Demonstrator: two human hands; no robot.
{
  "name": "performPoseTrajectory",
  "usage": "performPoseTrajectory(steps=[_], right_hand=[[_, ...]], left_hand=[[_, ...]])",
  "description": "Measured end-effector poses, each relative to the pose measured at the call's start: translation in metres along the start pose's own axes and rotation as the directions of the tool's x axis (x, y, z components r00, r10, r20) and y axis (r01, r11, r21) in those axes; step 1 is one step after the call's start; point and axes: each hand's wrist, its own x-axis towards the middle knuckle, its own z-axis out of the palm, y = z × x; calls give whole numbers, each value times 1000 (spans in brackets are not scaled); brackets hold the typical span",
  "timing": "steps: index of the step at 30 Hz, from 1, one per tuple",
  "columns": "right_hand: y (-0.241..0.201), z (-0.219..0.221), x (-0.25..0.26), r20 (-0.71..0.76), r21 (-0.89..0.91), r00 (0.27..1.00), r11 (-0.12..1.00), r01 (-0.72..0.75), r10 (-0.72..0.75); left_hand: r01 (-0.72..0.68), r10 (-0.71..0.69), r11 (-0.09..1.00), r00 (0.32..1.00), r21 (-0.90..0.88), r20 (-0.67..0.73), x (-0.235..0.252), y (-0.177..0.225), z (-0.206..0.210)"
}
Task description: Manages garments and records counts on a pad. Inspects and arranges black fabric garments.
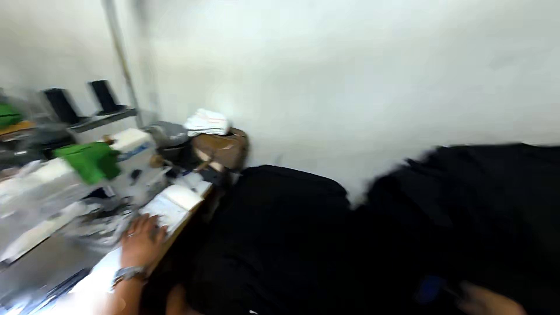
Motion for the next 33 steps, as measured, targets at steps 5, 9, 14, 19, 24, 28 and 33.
performPoseTrajectory(steps=[5, 9, 14, 19, 24, 28, 33], right_hand=[[-29, 12, -12, 197, 491, 979, 869, -61, -43], [-18, 21, -6, 147, 413, 985, 910, 21, -90], [0, 42, 9, -68, -94, 998, 996, -2, -4], [-4, 47, 2, -122, 9, 990, 998, -64, 65], [5, 53, 5, -174, 54, 984, 998, -35, 44], [12, 58, 0, -269, 161, 963, 985, 65, -19], [7, 55, -19, -242, 169, 967, 978, 122, -79]], left_hand=[[-28, 28, 999, 999, -19, -19, 5, -19, 13], [1, -2, 1000, 1000, -12, -5, 6, -23, 17], [-8, 7, 1000, 1000, -9, -10, 5, -24, 17], [-11, 11, 1000, 1000, -15, -9, 4, -20, 14], [-5, 5, 1000, 1000, -19, -10, 4, -19, 12], [-13, 12, 1000, 1000, -22, -13, 4, -17, 12], [-15, 15, 999, 1000, -33, -18, 4, -18, 13]])
